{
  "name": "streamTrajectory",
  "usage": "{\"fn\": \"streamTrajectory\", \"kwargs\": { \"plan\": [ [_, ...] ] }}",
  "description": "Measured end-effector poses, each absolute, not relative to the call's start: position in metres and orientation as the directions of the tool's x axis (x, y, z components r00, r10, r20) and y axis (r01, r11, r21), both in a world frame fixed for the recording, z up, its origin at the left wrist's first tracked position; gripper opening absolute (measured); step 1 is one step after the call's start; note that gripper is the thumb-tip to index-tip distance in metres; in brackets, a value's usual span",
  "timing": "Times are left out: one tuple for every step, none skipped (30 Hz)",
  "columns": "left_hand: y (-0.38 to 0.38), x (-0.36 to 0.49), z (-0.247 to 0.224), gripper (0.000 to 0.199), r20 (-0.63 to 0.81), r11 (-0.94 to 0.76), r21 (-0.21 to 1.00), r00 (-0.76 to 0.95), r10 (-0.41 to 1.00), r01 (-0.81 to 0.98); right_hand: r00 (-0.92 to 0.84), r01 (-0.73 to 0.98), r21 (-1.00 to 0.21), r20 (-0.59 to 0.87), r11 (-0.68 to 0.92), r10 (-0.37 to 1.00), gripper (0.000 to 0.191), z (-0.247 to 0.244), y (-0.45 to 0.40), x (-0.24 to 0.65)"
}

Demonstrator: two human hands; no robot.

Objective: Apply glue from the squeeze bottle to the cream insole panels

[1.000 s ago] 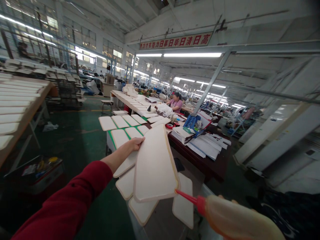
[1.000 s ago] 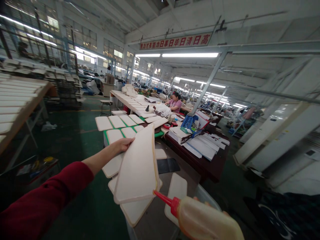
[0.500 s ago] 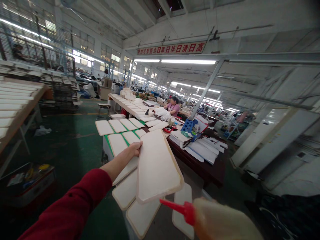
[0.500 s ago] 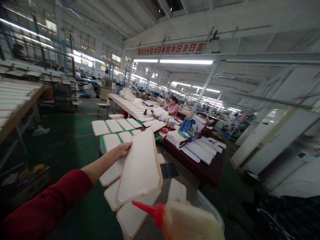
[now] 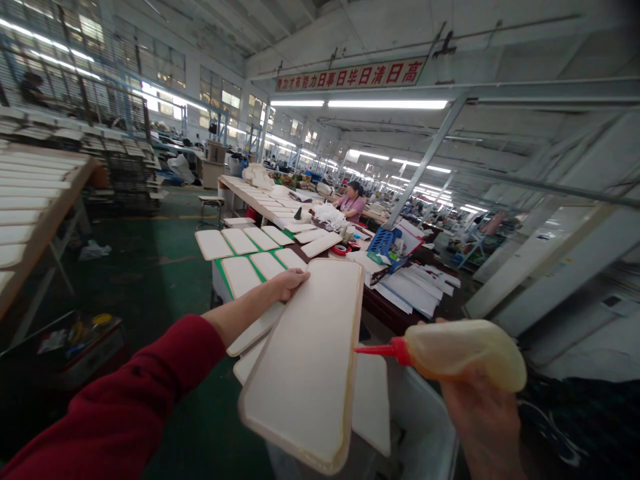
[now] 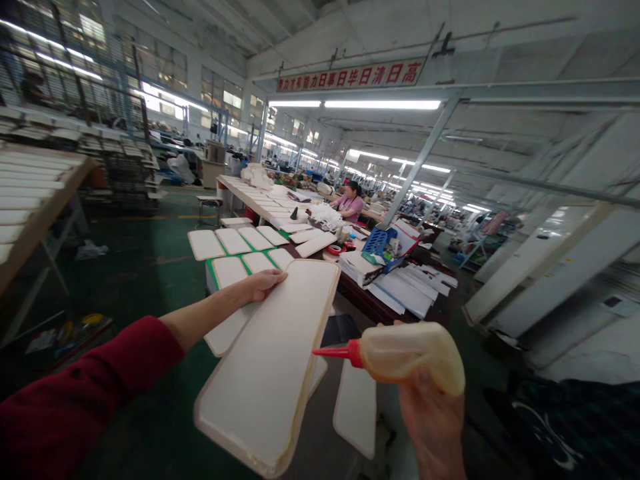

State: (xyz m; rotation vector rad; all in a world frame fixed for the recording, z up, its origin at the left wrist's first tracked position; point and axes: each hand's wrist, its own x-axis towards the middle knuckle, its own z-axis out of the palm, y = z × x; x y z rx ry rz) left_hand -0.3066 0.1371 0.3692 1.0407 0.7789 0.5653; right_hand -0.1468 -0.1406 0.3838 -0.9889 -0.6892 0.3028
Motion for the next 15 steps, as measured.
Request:
{"fn": "streamTrajectory", "kwargs": {
  "plan": [
    [0.136, -0.306, 0.37, 0.014, -0.293, 0.406, 0.913, 0.616, 0.731, -0.047, 0.748, 0.044, -0.839, 0.388, 0.543, 0.539, 0.058, 0.384, -0.139, -0.146],
    [0.135, -0.306, 0.371, 0.014, -0.292, 0.404, 0.914, 0.62, 0.728, -0.043, 0.748, 0.022, -0.833, 0.381, 0.553, 0.544, 0.058, 0.384, -0.137, -0.145],
    [0.134, -0.305, 0.371, 0.014, -0.292, 0.403, 0.914, 0.623, 0.726, -0.041, 0.747, 0.005, -0.828, 0.376, 0.561, 0.548, 0.059, 0.384, -0.136, -0.145],
    [0.134, -0.305, 0.371, 0.014, -0.293, 0.403, 0.914, 0.623, 0.725, -0.04, 0.746, -0.016, -0.828, 0.364, 0.561, 0.558, 0.059, 0.384, -0.136, -0.145],
    [0.135, -0.305, 0.371, 0.014, -0.295, 0.404, 0.914, 0.622, 0.725, -0.038, 0.745, -0.033, -0.832, 0.349, 0.554, 0.569, 0.06, 0.384, -0.136, -0.146],
    [0.135, -0.305, 0.371, 0.015, -0.298, 0.406, 0.913, 0.62, 0.726, -0.036, 0.745, -0.044, -0.837, 0.336, 0.545, 0.576, 0.062, 0.383, -0.137, -0.146],
    [0.136, -0.305, 0.37, 0.015, -0.302, 0.409, 0.912, 0.617, 0.726, -0.035, 0.744, -0.054, -0.845, 0.322, 0.532, 0.586, 0.065, 0.381, -0.138, -0.147],
    [0.138, -0.305, 0.369, 0.015, -0.307, 0.413, 0.91, 0.615, 0.726, -0.034, 0.744, -0.06, -0.854, 0.307, 0.517, 0.594, 0.068, 0.379, -0.139, -0.148],
    [0.139, -0.305, 0.368, 0.015, -0.311, 0.417, 0.908, 0.612, 0.727, -0.033, 0.745, -0.066, -0.863, 0.291, 0.501, 0.6, 0.071, 0.376, -0.14, -0.149],
    [0.141, -0.305, 0.367, 0.015, -0.316, 0.421, 0.906, 0.609, 0.728, -0.033, 0.752, -0.069, -0.869, 0.278, 0.491, 0.598, 0.074, 0.371, -0.142, -0.148],
    [0.143, -0.305, 0.365, 0.015, -0.321, 0.426, 0.904, 0.604, 0.729, -0.034, 0.755, -0.076, -0.875, 0.262, 0.477, 0.601, 0.075, 0.366, -0.144, -0.147],
    [0.145, -0.305, 0.362, 0.015, -0.325, 0.431, 0.902, 0.598, 0.732, -0.038, 0.751, -0.09, -0.884, 0.243, 0.46, 0.614, 0.076, 0.359, -0.147, -0.145],
    [0.148, -0.305, 0.36, 0.014, -0.33, 0.436, 0.899, 0.591, 0.737, -0.042, 0.737, -0.107, -0.891, 0.227, 0.442, 0.636, 0.077, 0.352, -0.149, -0.143],
    [0.151, -0.306, 0.358, 0.014, -0.333, 0.441, 0.896, 0.581, 0.743, -0.05, 0.716, -0.125, -0.896, 0.215, 0.425, 0.664, 0.079, 0.345, -0.152, -0.139],
    [0.154, -0.306, 0.355, 0.013, -0.336, 0.445, 0.893, 0.568, 0.751, -0.06, 0.696, -0.144, -0.9, 0.203, 0.411, 0.689, 0.08, 0.338, -0.155, -0.136]
  ]
}}
